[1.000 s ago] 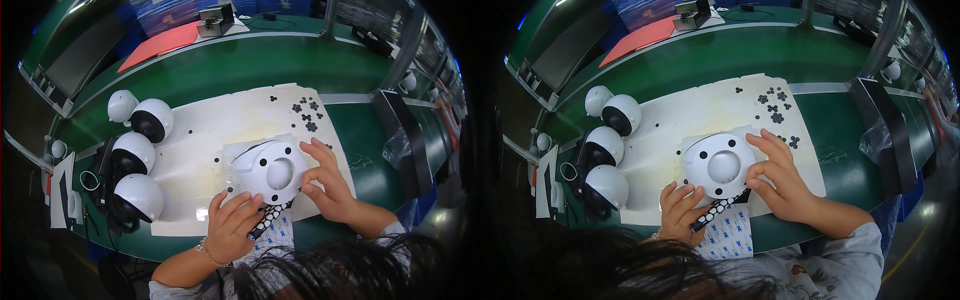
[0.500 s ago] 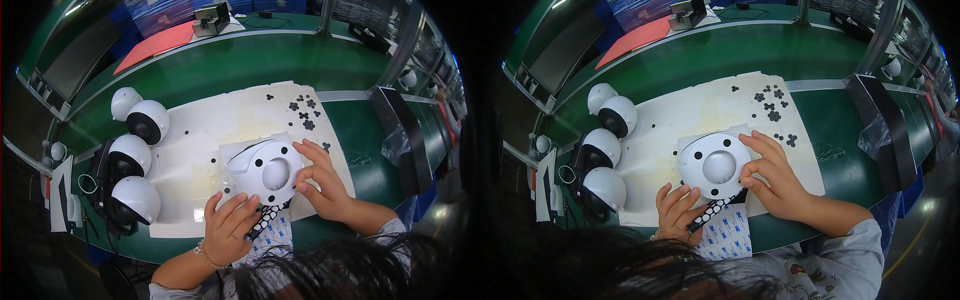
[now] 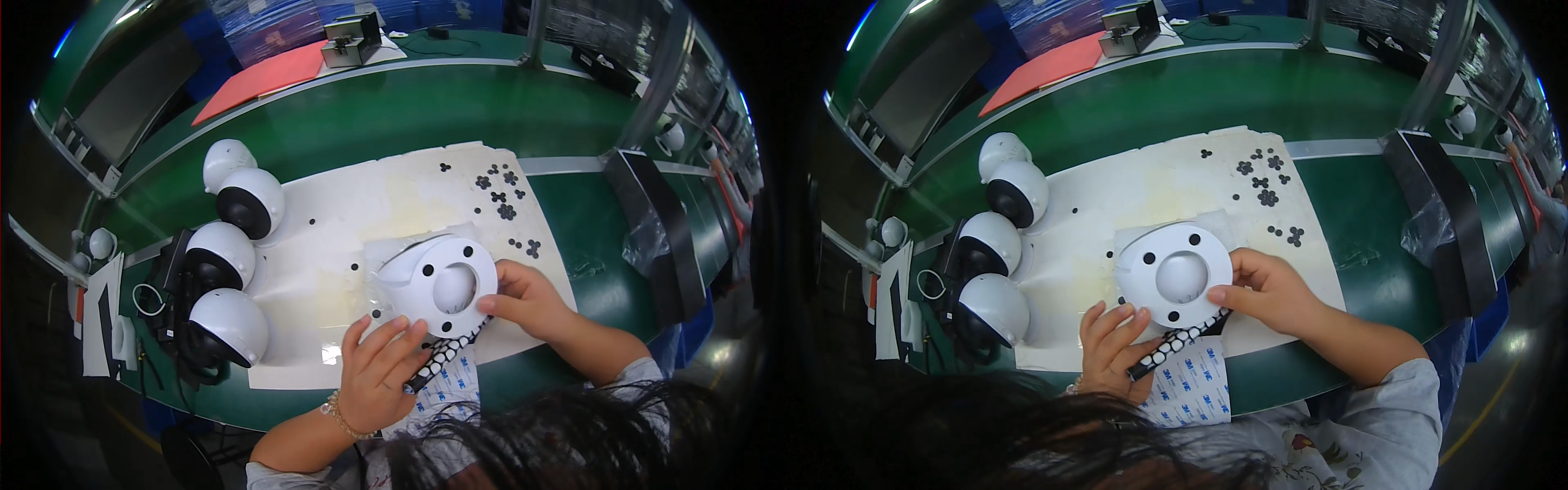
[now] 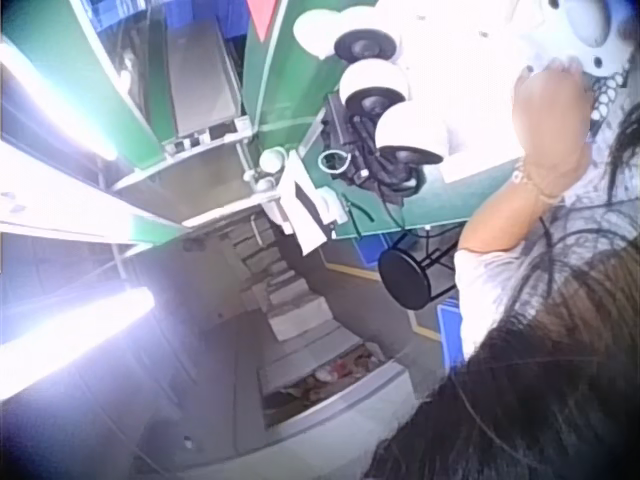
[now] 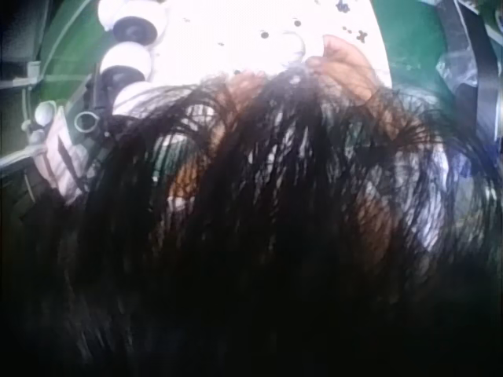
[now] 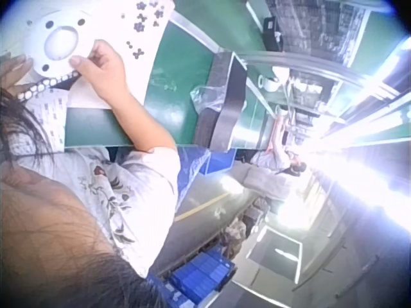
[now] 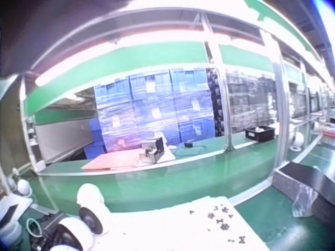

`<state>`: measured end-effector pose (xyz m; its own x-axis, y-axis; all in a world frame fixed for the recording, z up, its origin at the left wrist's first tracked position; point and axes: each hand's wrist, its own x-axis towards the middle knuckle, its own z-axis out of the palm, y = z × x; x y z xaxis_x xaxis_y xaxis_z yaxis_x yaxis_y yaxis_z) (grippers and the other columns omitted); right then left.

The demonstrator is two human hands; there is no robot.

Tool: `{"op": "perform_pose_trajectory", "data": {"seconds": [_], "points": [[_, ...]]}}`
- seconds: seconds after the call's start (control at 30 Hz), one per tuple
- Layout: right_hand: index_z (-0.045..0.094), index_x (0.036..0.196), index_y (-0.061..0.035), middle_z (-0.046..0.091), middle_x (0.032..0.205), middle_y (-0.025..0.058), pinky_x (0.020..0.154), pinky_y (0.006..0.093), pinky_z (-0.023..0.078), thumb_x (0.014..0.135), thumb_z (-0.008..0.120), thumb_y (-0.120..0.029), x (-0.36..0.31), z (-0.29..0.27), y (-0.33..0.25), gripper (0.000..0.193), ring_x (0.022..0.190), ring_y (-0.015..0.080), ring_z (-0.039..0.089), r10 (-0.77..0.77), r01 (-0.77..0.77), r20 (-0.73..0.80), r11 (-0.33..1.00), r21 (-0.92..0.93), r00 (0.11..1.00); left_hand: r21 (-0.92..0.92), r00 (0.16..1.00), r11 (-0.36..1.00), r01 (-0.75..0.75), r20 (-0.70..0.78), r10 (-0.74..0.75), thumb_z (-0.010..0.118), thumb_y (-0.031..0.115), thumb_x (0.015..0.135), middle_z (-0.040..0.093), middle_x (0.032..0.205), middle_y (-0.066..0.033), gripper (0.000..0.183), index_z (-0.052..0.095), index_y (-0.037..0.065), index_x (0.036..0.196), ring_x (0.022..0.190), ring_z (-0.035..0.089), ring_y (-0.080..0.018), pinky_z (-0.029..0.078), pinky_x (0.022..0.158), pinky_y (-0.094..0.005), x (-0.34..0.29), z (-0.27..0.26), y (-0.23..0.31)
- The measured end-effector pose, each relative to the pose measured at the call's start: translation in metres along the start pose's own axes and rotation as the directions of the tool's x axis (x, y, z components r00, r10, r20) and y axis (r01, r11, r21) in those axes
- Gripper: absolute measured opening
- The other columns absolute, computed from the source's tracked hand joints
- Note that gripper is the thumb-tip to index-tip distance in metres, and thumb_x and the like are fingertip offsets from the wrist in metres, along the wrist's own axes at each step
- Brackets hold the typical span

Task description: The person assembles white dome security cameras by hand on a green workbench. They pick up camera housings, place small black circular components into the mounting holes, and set the finished units aside. The process is repeated for multiple units throughout the clip.

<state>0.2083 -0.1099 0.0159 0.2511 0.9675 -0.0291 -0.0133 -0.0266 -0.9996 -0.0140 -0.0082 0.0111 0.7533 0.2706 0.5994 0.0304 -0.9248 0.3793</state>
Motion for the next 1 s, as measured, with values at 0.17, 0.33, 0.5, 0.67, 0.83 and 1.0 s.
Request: {"op": "perform_pose_trajectory", "data": {"seconds": [0.17,0.33,0.5,0.67,0.83,1.0], "points": [[0.056,0.099,-0.0051,0.060,0.088,0.0033,0.068,0.0253,0.048,0.083,0.057,-0.024,0.045,-0.033,-0.014,0.025,0.077,0.0116,0.058,0.043,0.074,-0.265,0.906,0.416,0.963,-0.103,0.991,0.987,-0.121,0.038,0.126,0.056,0.001,0.057,0.052,0.121,-0.0081,0.034,0.058,0.005,0.091,0.112,0.047,-0.0241,0.032,0.095,-0.0417,0.003,-0.004,-0.009],[0.059,0.094,-0.0019,0.060,0.082,0.0070,0.070,0.0269,0.045,0.087,0.049,-0.015,0.120,-0.091,-0.008,0.018,0.073,0.0151,0.058,-0.584,0.084,-0.414,0.641,-0.763,0.698,-0.203,0.968,0.963,-0.178,0.140,0.208,0.055,0.008,0.065,0.049,0.123,-0.0099,0.033,0.054,0.004,0.098,0.113,0.046,-0.0268,0.034,0.094,-0.0411,0.002,-0.004,-0.017],[0.061,0.085,-0.0047,0.061,0.088,0.0129,0.067,0.0380,0.049,0.082,0.047,-0.015,0.173,-0.179,0.042,0.017,0.078,0.0266,0.061,-0.461,-0.327,-0.206,-0.200,-0.923,0.863,-0.364,0.963,0.907,-0.212,0.079,0.257,0.062,-0.004,0.059,0.055,0.110,-0.0121,0.032,0.057,0.000,0.091,0.098,0.054,-0.0273,0.044,0.079,-0.0376,0.004,0.008,-0.025],[0.061,0.088,-0.0061,0.062,0.095,0.0119,0.070,0.0393,0.049,0.081,0.046,-0.016,0.239,-0.077,0.001,0.018,0.085,0.0289,0.060,-0.125,-0.162,-0.139,-0.195,-0.967,0.982,-0.406,0.953,0.890,-0.208,0.121,0.277,0.056,-0.001,0.067,0.057,0.103,-0.0110,0.027,0.057,0.000,0.094,0.086,0.056,-0.0249,0.046,0.076,-0.0341,-0.005,0.019,-0.030],[0.058,0.110,-0.0084,0.054,0.117,0.0113,0.092,0.0364,0.039,0.083,0.043,-0.008,0.317,0.072,0.011,0.031,0.108,0.0296,0.050,-0.164,0.465,0.438,0.391,-0.794,0.884,-0.348,0.945,0.920,-0.181,0.196,0.261,0.053,0.006,0.069,0.054,0.106,-0.0123,0.030,0.054,-0.001,0.099,0.093,0.054,-0.0254,0.044,0.082,-0.0339,0.004,0.006,-0.024],[0.064,0.093,-0.0103,0.061,0.098,0.0158,0.084,0.0379,0.042,0.075,0.055,-0.019,0.339,0.131,0.025,0.022,0.092,0.0318,0.057,-0.294,0.496,0.428,0.220,-0.840,0.855,-0.290,0.932,0.927,-0.237,0.200,0.301,0.050,0.011,0.069,0.051,0.110,-0.0140,0.036,0.050,-0.002,0.103,0.098,0.050,-0.0260,0.041,0.086,-0.0346,0.002,0.002,-0.027]]}}
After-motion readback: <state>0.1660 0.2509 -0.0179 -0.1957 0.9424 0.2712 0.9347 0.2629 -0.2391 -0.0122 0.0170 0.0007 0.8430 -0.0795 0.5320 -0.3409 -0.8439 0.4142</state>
